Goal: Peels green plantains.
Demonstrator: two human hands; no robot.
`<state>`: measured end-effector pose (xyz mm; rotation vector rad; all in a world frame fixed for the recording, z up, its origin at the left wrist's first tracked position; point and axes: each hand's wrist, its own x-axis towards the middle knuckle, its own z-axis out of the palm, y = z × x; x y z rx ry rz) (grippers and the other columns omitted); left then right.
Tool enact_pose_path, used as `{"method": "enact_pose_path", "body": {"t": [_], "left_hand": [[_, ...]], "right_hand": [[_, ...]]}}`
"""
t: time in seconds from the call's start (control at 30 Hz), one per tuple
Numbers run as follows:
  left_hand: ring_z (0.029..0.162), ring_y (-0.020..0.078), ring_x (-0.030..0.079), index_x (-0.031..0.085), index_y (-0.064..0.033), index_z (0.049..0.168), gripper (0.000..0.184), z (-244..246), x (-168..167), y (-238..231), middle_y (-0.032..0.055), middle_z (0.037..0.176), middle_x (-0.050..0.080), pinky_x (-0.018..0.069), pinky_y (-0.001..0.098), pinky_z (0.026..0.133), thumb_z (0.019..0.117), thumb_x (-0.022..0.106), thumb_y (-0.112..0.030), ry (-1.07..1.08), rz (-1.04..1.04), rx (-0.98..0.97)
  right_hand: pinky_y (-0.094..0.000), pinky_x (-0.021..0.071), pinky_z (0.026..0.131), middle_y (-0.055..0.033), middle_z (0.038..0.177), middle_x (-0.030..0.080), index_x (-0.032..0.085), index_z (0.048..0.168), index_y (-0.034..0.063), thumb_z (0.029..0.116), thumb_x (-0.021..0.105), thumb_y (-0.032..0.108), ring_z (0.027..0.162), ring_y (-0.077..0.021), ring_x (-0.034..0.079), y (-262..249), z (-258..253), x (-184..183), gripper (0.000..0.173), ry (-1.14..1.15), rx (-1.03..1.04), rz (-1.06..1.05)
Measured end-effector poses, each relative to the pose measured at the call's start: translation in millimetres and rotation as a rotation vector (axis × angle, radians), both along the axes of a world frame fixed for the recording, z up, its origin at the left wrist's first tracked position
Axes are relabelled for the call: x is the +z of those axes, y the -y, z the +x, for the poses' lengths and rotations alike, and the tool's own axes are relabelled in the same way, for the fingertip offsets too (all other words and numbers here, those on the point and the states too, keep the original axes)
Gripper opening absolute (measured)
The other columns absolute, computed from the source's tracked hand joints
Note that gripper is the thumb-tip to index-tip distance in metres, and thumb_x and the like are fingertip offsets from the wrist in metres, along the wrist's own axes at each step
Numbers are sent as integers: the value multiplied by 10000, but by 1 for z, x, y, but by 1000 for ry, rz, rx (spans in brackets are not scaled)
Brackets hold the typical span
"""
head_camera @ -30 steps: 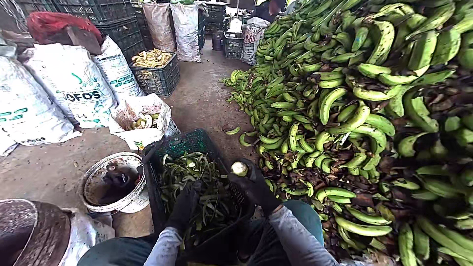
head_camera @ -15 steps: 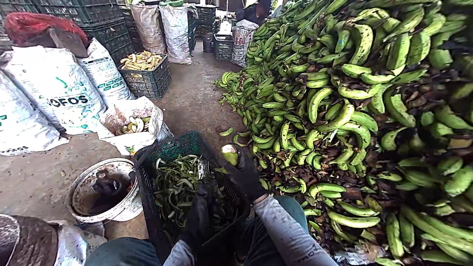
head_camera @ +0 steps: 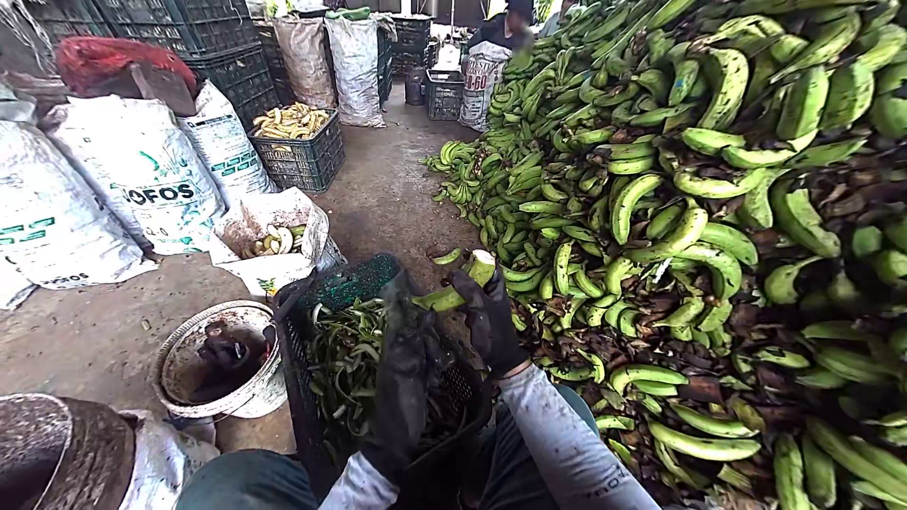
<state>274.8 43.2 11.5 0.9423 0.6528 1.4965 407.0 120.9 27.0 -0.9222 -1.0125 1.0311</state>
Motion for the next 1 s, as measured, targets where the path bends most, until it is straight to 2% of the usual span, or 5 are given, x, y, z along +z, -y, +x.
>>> {"method": "enact_pose_path", "body": {"t": [0.17,0.5,0.77,0.9,1.0], "left_hand": [[673,129,586,525,-88,1358,486,-25,-65,1,17,844,586,552,322,612,1110,294,-436,-441,-400,-254],[1161,272,656,576,-158,1452,710,-65,15,-29,126,1301,666,516,520,998,996,413,-677,-1346,228,26],[996,314,697,615,-191,1403,438,-83,-10,-62,133,1142,710,549,589,888,1040,524,-419,-1336,26,199],[1046,343,671,594,-177,1409,500,-104,2,-68,149,1206,676,520,626,889,1041,513,-504,-1267,-26,301],[817,173,666,615,-254,1360,518,-93,-4,-51,21,997,695,575,473,738,999,504,-608,-1161,85,62]], "right_hand": [[-339,601,714,-133,990,675,412,1411,84,1019,517,260,820,-210,694,-19,11,12,442,-132,278,37],[-286,572,582,-55,792,633,539,1308,104,1093,255,472,635,-130,631,-41,7,-31,512,-229,356,-187],[-261,557,517,-75,770,637,573,1081,76,1098,220,444,591,-134,629,-18,-25,-48,510,-392,537,-357],[-232,539,480,-67,759,636,545,1096,71,1088,236,406,553,-114,615,-13,-27,-52,456,-312,567,-341],[-260,564,553,-58,781,637,598,1093,104,1094,275,470,624,-118,631,-29,-13,-52,488,-352,468,-306]]}}
